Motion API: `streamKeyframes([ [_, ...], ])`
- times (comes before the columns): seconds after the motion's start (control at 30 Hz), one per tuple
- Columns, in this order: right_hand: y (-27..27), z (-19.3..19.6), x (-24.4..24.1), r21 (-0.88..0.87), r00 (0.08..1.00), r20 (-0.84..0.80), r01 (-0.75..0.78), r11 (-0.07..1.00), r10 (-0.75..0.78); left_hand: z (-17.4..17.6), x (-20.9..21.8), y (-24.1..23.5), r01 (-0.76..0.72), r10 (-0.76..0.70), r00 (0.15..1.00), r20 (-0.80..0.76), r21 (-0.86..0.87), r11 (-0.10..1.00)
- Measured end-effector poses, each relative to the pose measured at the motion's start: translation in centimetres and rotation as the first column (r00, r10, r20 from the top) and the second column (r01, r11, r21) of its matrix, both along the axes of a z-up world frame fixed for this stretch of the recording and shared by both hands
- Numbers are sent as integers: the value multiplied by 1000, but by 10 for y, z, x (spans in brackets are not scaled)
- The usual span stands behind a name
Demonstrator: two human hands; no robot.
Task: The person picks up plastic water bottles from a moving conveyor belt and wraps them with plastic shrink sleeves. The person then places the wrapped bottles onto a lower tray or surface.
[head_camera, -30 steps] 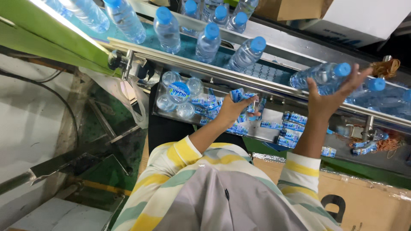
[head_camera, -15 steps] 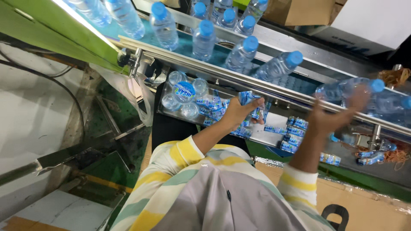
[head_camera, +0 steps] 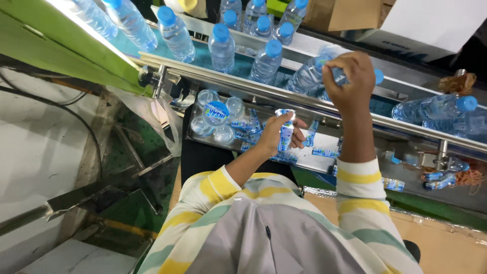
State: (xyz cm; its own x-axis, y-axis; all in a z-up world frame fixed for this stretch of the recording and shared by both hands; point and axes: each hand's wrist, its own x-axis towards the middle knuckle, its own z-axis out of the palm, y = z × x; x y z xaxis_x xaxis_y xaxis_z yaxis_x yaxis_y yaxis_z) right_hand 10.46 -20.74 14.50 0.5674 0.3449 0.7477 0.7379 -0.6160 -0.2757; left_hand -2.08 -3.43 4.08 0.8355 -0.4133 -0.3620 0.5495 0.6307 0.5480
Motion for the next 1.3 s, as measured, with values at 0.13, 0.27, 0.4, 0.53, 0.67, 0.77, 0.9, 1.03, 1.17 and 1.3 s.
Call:
streamKeyframes([
  [0.13, -6, -5, 6, -18, 994, 93, -49, 999, 50, -29, 1, -1, -3, 6, 999, 37, -89, 996],
  [0.27, -23, -29, -13, 125, 982, -184, -18, 992, 41, 10, -3, -2, -130, 135, 988, 73, -69, 989],
  [0.4, -38, -29, -32, 221, 954, -298, 51, 974, 18, 12, 2, -15, -199, 197, 975, 107, 3, 980],
  [0.53, -62, -50, -38, 121, 941, -273, 241, 963, -201, 41, 3, -19, -227, 210, 969, 133, 129, 965],
  [0.67, -65, -49, -49, 164, 919, -250, 351, 922, -305, 44, 8, -18, -254, 233, 966, 112, 229, 940],
  [0.77, -61, -44, -61, 110, 830, -405, 460, 881, -383, 41, 8, -5, -191, 173, 980, 102, 193, 962],
  [0.9, -50, -32, -81, 169, 862, -126, 506, 846, -491, 41, 6, -2, -134, 123, 988, 96, 118, 984],
  [1.03, -17, -61, -99, 70, 951, 48, 301, 951, -305, -11, 10, -35, -163, 172, 985, 4, 348, 923],
  [1.17, -5, -73, -92, 802, 677, -498, 123, 584, 542, -17, 8, -25, -108, 90, 992, 88, 231, 967],
  [1.3, 32, 13, -76, 756, 834, -376, 23, 655, 405, 27, 0, 0, -51, 49, 997, 56, 32, 998],
])
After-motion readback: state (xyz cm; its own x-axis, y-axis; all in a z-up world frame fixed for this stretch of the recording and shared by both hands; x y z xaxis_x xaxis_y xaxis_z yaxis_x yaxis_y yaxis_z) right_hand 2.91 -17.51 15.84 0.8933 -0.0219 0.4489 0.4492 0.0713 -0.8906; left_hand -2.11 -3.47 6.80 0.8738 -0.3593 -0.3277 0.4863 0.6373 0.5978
